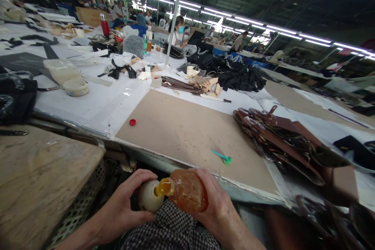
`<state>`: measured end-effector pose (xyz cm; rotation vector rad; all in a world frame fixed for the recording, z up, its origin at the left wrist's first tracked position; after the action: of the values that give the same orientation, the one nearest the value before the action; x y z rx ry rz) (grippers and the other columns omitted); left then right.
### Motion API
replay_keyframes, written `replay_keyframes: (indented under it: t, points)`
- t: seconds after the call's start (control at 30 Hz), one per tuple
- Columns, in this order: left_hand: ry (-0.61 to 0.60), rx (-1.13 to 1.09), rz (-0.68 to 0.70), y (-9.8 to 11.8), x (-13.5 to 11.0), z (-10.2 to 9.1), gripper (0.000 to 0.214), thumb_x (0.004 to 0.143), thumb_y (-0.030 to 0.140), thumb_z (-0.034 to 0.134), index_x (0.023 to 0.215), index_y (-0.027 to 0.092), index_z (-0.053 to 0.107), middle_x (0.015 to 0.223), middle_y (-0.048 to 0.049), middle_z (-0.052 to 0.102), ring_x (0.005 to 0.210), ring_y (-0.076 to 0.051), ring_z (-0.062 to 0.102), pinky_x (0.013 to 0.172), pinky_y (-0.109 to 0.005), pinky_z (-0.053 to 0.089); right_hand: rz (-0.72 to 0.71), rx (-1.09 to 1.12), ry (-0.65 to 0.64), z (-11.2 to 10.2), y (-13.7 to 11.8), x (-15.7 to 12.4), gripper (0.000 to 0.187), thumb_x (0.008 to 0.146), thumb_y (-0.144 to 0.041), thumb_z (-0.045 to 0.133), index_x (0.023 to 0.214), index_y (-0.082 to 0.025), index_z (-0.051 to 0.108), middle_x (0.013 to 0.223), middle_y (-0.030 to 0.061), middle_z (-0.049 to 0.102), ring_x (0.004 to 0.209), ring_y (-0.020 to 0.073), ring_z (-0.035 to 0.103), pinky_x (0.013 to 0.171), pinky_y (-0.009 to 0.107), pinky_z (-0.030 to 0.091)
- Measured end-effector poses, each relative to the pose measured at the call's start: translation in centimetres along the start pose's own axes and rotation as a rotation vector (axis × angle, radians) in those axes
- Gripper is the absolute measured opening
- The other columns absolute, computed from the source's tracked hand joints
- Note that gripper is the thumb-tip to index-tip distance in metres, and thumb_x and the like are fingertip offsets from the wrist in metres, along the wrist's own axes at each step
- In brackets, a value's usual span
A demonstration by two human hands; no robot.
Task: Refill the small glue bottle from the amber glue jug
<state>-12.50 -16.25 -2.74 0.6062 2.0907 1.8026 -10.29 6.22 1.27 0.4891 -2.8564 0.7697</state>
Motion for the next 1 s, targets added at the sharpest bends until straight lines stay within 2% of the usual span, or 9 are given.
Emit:
replay_keyframes:
  t: [0.27, 0.43, 0.6, 0.83, 1.0]
  points:
    - [0.003, -0.003, 0.004, 0.3, -0.2, -0.2, 0.070, 0.065, 0.006, 0.088, 0.124, 0.031, 0.060, 0.126, 0.0026, 0.058, 0.118, -0.020, 0.056, 0.103, -0.030, 0.044, -0.188, -0.204, 0.100, -1.2, -1.0, -0.2, 0.071, 0.088, -0.044, 0.075, 0.146, -0.021, 0.040, 0.128, 0.0193, 0.068, 0.114, 0.0353, 0.071, 0.093, 0.050, 0.066]
    - [0.014, -0.017, 0.012, 0.2, -0.2, -0.2, 0.074, 0.063, 0.002, 0.087, 0.125, 0.033, 0.060, 0.127, 0.0032, 0.058, 0.121, -0.020, 0.054, 0.106, -0.030, 0.042, -0.254, -0.265, 0.111, -2.1, -1.5, -0.2, 0.070, 0.091, -0.042, 0.073, 0.147, -0.016, 0.039, 0.127, 0.0214, 0.066, 0.116, 0.0340, 0.069, 0.094, 0.048, 0.065]
    - [0.006, -0.028, 0.007, -0.1, -0.3, 0.1, 0.072, 0.064, 0.005, 0.087, 0.126, 0.033, 0.060, 0.128, 0.0020, 0.057, 0.121, -0.022, 0.054, 0.106, -0.032, 0.042, -0.274, -0.293, 0.087, -2.4, -1.8, -0.2, 0.070, 0.092, -0.038, 0.073, 0.148, -0.013, 0.039, 0.128, 0.0217, 0.065, 0.117, 0.0329, 0.066, 0.095, 0.047, 0.064]
    - [-0.002, -0.027, 0.011, 0.0, -0.4, 0.3, 0.071, 0.065, 0.005, 0.086, 0.125, 0.032, 0.060, 0.127, 0.0020, 0.057, 0.120, -0.021, 0.054, 0.105, -0.032, 0.042, -0.254, -0.295, 0.102, -2.9, -2.1, -0.3, 0.067, 0.095, -0.035, 0.069, 0.150, -0.016, 0.037, 0.132, 0.0210, 0.062, 0.121, 0.0341, 0.061, 0.099, 0.053, 0.059]
    - [0.007, -0.034, -0.001, 0.1, -0.2, 0.2, 0.072, 0.063, 0.003, 0.086, 0.124, 0.032, 0.060, 0.126, 0.0022, 0.058, 0.119, -0.021, 0.055, 0.104, -0.032, 0.042, -0.260, -0.321, 0.089, -3.2, -2.3, -0.1, 0.064, 0.093, -0.034, 0.071, 0.147, -0.014, 0.041, 0.130, 0.0205, 0.063, 0.119, 0.0335, 0.062, 0.097, 0.051, 0.059]
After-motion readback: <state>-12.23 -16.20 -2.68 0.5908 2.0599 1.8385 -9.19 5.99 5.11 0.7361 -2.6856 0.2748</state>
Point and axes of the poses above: each hand's wrist, its own x-axis towards the middle knuckle, its own z-axis out of the palm, y = z × x, the point moved 9 cm from there along x, towards the middle knuckle
